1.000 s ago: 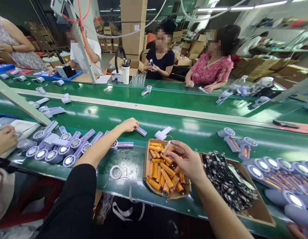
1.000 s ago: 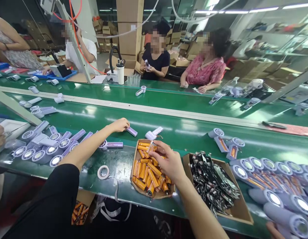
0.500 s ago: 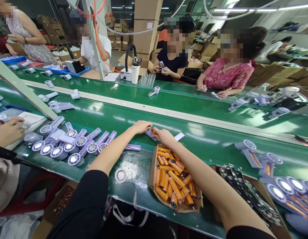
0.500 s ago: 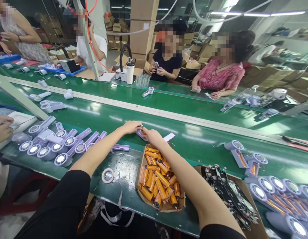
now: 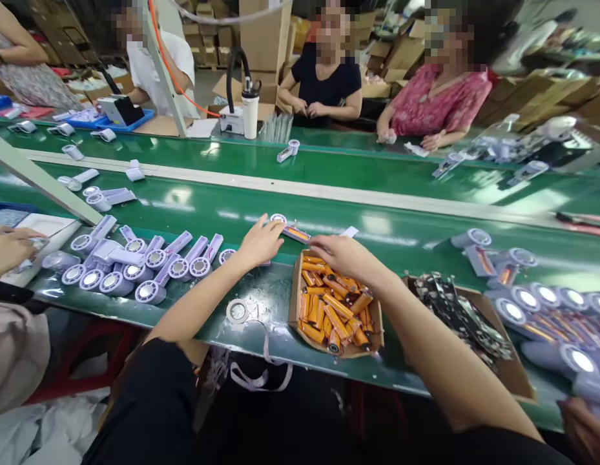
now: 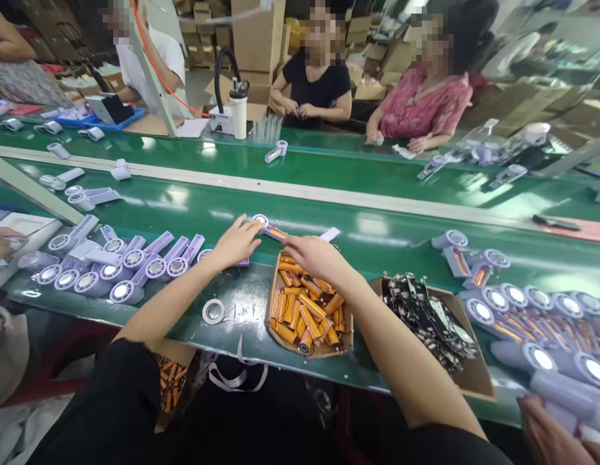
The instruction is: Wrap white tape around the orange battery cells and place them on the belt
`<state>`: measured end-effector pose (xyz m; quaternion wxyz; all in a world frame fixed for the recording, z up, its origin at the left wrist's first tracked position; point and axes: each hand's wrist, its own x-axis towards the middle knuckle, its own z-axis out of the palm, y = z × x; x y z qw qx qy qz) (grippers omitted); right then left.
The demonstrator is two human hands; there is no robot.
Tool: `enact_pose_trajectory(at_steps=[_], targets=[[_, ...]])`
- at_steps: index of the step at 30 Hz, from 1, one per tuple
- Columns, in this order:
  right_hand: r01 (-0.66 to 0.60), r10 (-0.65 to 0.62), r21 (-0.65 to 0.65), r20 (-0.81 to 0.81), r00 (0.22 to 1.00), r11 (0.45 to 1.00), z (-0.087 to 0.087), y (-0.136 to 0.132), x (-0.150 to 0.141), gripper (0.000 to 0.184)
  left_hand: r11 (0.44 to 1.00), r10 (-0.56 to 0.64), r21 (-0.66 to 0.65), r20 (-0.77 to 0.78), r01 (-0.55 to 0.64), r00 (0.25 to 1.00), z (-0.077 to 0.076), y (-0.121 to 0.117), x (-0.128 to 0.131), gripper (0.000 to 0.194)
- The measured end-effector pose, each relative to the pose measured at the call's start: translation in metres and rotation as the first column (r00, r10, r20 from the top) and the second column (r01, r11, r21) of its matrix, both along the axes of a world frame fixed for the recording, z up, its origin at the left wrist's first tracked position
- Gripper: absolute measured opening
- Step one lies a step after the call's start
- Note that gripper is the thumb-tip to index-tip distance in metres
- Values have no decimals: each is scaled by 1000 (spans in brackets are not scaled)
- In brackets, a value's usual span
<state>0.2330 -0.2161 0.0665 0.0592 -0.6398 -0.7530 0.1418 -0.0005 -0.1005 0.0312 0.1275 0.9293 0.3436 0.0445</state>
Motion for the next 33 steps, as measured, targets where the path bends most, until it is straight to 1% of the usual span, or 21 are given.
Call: enact_pose_trajectory(at_steps=[1,2,3,5,6,8,10,12,14,16,17,19,21,22,24,25,26,28,30,31,33], targets=[[19,-6,87,-152,988,996,1,-38,5,36,998,-55,20,54,54,997,0,-25,-29,47],[20,14,121,-274,962,992,0,-77,8,45,994,-107,33,94,104,990,-1,-51,-61,45],[33,15,119,-386,923,992,-4,-114,10,55,986,-163,44,88,160,983,-4,-75,-92,43],[107,-55,63,-549,834,992,-16,-173,6,57,975,-178,138,14,175,984,-14,-113,-145,41],[169,-115,35,-596,795,985,-24,-193,0,52,966,-166,198,-20,166,986,-20,-127,-163,36],[304,-252,-39,-666,703,952,-40,-212,-19,39,946,-122,295,-53,132,991,-31,-145,-180,23],[338,-334,-149,-726,601,930,-51,-206,-47,33,925,-129,357,-30,131,991,-35,-152,-174,17],[239,-331,-235,-771,544,942,-52,-189,-77,45,901,-192,400,24,167,981,-27,-157,-156,15],[100,-251,-237,-783,569,966,-47,-171,-103,57,882,-281,412,70,229,957,-13,-165,-137,15],[-18,-116,-162,-775,621,987,-40,-162,-120,32,870,-339,410,92,274,936,2,-173,-125,13],[-77,-37,-110,-776,630,991,-36,-162,-125,29,863,-349,418,89,283,933,7,-177,-122,12],[-187,98,-21,-791,604,982,-31,-170,-127,47,845,-341,456,57,279,939,11,-181,-124,14],[-297,174,-1,-808,562,955,-30,-183,-121,50,833,-309,484,4,269,951,9,-182,-132,17],[-354,200,-17,-799,567,935,-31,-188,-115,49,829,-298,493,-12,266,954,7,-182,-136,15],[-407,232,-68,-731,642,911,-34,-192,-97,41,834,-287,493,3,248,958,4,-182,-141,15],[-369,222,-82,-671,707,926,-36,-191,-86,36,842,-281,486,27,233,959,3,-183,-142,18],[-272,177,-75,-588,789,959,-38,-187,-74,33,850,-274,479,50,218,960,2,-184,-142,21],[41,-29,23,-364,931,999,-42,-173,-50,36,862,-262,469,84,194,961,2,-186,-138,25],[257,-240,150,-121,963,955,-43,-157,-32,39,866,-265,461,100,192,959,3,-189,-130,25],[303,-306,181,-15,952,936,-43,-149,-26,40,866,-277,459,104,201,955,3,-190,-126,25],[316,-339,167,135,931,934,-42,-135,-22,42,859,-312,457,110,230,944,3,-191,-116,24]])
